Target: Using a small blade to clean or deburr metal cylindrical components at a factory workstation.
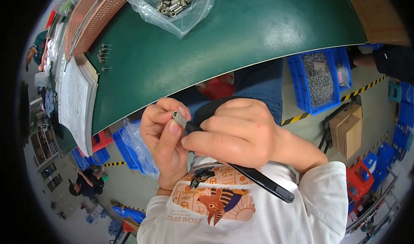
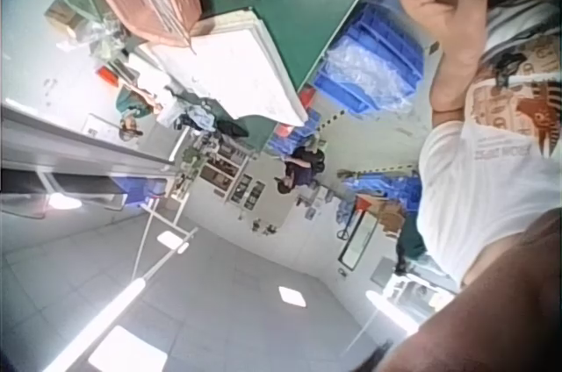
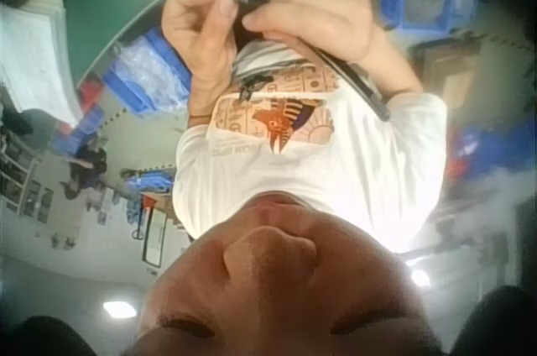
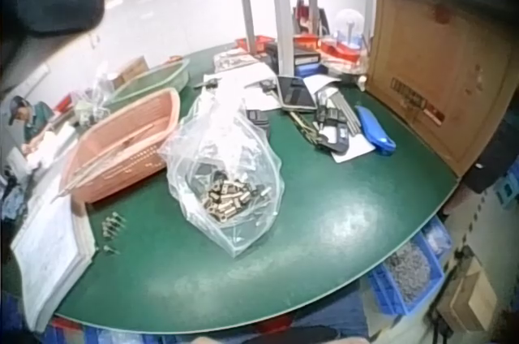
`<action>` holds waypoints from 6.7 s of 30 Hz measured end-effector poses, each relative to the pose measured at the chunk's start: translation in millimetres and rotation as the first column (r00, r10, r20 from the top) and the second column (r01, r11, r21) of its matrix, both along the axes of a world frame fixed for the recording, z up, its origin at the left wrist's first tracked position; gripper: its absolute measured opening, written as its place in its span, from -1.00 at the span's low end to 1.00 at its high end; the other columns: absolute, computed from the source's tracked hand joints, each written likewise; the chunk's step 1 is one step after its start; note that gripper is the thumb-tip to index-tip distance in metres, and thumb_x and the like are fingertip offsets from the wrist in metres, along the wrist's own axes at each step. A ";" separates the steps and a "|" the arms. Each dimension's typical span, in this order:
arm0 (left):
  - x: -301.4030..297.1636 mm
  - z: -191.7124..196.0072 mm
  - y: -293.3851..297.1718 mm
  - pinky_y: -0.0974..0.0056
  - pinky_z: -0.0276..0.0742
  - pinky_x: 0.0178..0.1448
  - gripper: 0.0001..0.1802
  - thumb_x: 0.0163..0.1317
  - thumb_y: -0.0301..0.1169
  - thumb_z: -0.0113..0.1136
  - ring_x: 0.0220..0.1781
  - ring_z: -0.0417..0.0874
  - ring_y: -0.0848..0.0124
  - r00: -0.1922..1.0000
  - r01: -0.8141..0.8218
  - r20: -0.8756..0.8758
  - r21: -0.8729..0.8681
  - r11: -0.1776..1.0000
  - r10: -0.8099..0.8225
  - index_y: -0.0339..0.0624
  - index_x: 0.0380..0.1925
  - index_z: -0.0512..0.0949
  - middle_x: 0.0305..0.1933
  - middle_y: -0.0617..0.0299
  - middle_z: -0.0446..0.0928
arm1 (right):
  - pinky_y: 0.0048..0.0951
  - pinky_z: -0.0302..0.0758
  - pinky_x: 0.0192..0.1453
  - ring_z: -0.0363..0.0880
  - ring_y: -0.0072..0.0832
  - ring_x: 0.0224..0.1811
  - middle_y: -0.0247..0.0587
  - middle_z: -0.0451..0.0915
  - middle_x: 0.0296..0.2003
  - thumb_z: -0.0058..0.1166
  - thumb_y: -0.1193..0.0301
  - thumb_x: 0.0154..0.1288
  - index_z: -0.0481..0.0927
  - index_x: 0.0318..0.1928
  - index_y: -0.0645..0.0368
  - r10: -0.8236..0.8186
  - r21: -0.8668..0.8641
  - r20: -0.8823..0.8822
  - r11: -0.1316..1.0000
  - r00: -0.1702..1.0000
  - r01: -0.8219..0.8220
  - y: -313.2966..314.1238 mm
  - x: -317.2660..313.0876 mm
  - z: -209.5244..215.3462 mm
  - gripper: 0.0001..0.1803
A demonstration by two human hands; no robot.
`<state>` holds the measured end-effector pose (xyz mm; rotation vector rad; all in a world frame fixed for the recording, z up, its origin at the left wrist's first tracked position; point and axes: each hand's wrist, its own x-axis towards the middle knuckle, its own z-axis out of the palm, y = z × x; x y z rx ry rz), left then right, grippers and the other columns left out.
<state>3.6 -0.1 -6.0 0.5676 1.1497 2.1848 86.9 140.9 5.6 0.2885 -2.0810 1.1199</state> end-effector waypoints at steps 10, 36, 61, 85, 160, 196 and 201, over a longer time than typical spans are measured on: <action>0.6 -0.1 0.3 0.36 0.45 -0.05 -0.82 0.13 -0.71 0.08 -0.14 0.51 0.38 1.000 -0.008 0.030 0.015 1.000 0.008 -0.29 -0.28 0.41 -0.15 -0.01 0.44 | -0.56 0.34 -0.65 0.42 -0.50 -0.69 -0.32 0.44 -0.60 0.11 0.43 -0.32 0.62 -0.35 0.21 0.017 0.045 -0.031 0.999 0.999 -0.015 2.0 -0.6 -0.5 -0.65; 1.4 -0.4 0.3 0.32 0.46 -0.04 -0.85 0.16 -0.67 0.08 -0.17 0.52 0.37 0.997 0.017 0.069 0.027 0.999 -0.019 -0.27 -0.28 0.41 -0.17 0.00 0.45 | -0.57 0.30 -0.66 0.40 -0.52 -0.70 -0.33 0.41 -0.61 0.12 0.42 -0.30 0.61 -0.37 0.22 0.015 0.054 -0.006 0.998 1.000 -0.015 1.7 0.9 -1.2 -0.67; 0.9 -2.1 6.7 0.40 0.52 -0.26 -0.71 -0.12 -0.77 0.26 -0.28 0.58 0.34 0.729 -0.362 -0.645 -0.080 0.929 0.229 -0.24 -0.40 0.45 -0.29 0.07 0.50 | -0.47 0.34 -0.57 0.46 -0.41 -0.60 -0.22 0.52 -0.53 0.19 0.64 -0.16 0.61 -0.30 0.20 -0.106 -0.098 0.243 0.986 0.964 0.133 0.1 -1.9 4.6 -0.71; -6.9 -4.3 5.6 0.28 0.39 0.10 -0.80 0.22 -0.43 0.08 -0.04 0.51 0.33 0.878 0.258 0.400 0.065 0.964 -0.262 -0.33 -0.22 0.43 -0.11 0.07 0.46 | -0.54 0.27 -0.65 0.38 -0.52 -0.69 -0.36 0.41 -0.61 0.24 0.52 -0.26 0.61 -0.37 0.17 -0.245 0.105 0.004 0.964 0.970 0.243 6.3 -15.3 -6.0 -0.72; -67.0 5.4 54.7 0.36 0.45 0.00 -0.82 0.23 -0.56 0.11 -0.12 0.52 0.42 0.801 -0.068 -0.563 -0.426 0.902 -0.205 -0.40 -0.19 0.56 -0.16 0.15 0.52 | -0.46 0.47 -0.30 0.56 -0.39 -0.34 -0.25 0.54 -0.36 0.07 0.59 0.18 0.54 -0.15 0.16 -0.284 -0.244 0.137 0.919 0.949 0.310 28.2 -28.4 -41.9 -0.79; 1.5 -7.9 12.0 0.38 0.48 0.02 -0.80 0.19 -0.59 0.12 -0.11 0.57 0.43 0.902 0.061 0.413 0.174 0.983 -0.129 -0.31 -0.16 0.46 -0.14 0.09 0.53 | -0.49 0.38 -0.57 0.51 -0.45 -0.65 -0.30 0.53 -0.61 0.10 0.21 0.23 0.62 -0.33 0.21 0.036 -0.167 0.094 0.986 0.995 -0.019 5.7 -3.0 7.3 -0.71; 3.1 -8.0 10.8 0.36 0.48 0.03 -0.82 0.17 -0.64 0.12 -0.11 0.56 0.42 0.906 0.029 0.413 0.156 0.987 -0.092 -0.31 -0.20 0.48 -0.14 0.09 0.52 | -0.52 0.38 -0.59 0.49 -0.48 -0.66 -0.33 0.49 -0.65 0.12 0.21 0.20 0.62 -0.33 0.19 -0.013 0.053 0.076 0.999 0.997 0.009 7.7 -3.4 9.7 -0.73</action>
